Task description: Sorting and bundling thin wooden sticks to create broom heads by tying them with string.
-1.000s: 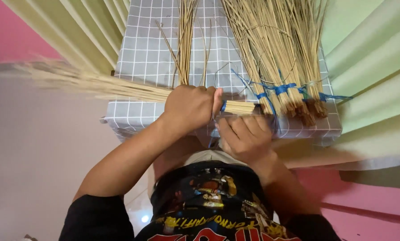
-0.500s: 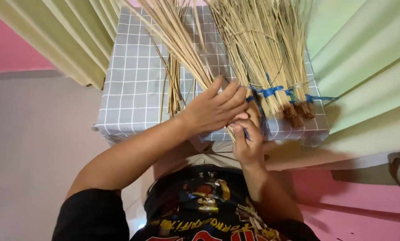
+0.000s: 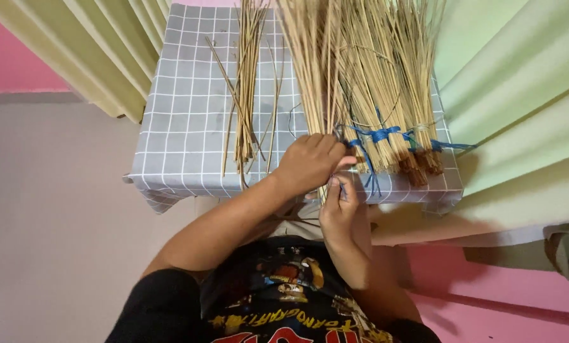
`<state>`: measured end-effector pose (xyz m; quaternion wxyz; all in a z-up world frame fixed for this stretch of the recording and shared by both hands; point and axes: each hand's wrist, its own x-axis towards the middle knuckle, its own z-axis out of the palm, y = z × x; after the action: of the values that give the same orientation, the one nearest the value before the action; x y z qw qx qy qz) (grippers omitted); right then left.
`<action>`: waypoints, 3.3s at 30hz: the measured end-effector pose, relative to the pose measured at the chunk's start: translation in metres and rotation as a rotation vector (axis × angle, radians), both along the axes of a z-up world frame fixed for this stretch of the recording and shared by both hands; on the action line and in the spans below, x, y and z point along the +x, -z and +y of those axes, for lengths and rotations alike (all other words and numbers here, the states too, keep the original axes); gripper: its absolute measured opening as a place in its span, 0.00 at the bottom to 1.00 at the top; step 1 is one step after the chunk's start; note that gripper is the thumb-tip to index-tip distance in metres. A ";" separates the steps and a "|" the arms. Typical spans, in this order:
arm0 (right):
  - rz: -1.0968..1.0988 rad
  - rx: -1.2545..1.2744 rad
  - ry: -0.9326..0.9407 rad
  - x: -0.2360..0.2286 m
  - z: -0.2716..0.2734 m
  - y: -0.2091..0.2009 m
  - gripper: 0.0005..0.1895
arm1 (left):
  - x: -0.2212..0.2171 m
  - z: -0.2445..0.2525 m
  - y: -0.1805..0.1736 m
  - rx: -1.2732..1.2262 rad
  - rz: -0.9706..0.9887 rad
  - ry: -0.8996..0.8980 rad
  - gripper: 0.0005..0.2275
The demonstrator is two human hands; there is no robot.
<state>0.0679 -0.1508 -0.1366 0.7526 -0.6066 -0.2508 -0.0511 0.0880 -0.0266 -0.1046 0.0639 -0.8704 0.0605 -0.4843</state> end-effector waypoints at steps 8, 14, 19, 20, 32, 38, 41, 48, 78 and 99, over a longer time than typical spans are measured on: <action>-0.029 -0.073 -0.132 0.015 0.006 0.024 0.11 | -0.031 -0.008 0.005 -0.808 0.481 -0.079 0.22; -0.275 -0.292 -0.260 0.020 0.004 -0.008 0.13 | -0.058 -0.007 -0.027 -1.089 0.589 -0.066 0.22; -0.656 -0.596 -0.133 0.031 -0.002 0.012 0.07 | -0.070 -0.013 -0.042 -0.991 0.426 0.036 0.18; -0.659 -0.597 -0.135 0.031 0.001 0.024 0.07 | -0.070 -0.011 -0.026 -0.993 0.423 0.035 0.18; -0.204 -0.051 -0.254 0.006 0.015 0.010 0.10 | -0.101 -0.017 0.025 -1.086 0.080 0.210 0.16; -0.099 -0.116 -0.284 0.004 0.015 0.007 0.10 | -0.100 -0.015 0.010 -1.146 0.110 0.201 0.08; -0.151 -0.114 -0.347 0.017 0.008 0.001 0.14 | -0.099 -0.014 0.005 -1.204 0.098 0.194 0.06; -0.394 -0.244 -0.429 0.034 -0.014 -0.030 0.18 | -0.099 -0.007 0.003 -1.724 0.024 0.239 0.09; -0.189 -0.237 -0.405 0.033 0.021 -0.009 0.05 | -0.106 0.000 0.015 -1.002 0.088 0.062 0.07; -0.679 -0.412 -0.636 0.062 0.001 -0.048 0.08 | -0.108 0.024 0.001 -1.621 0.431 0.444 0.15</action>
<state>0.1297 -0.1494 -0.0888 0.4717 -0.5855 -0.6583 0.0368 -0.0197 -0.0029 -0.1060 -0.6850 -0.6884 -0.1240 -0.2040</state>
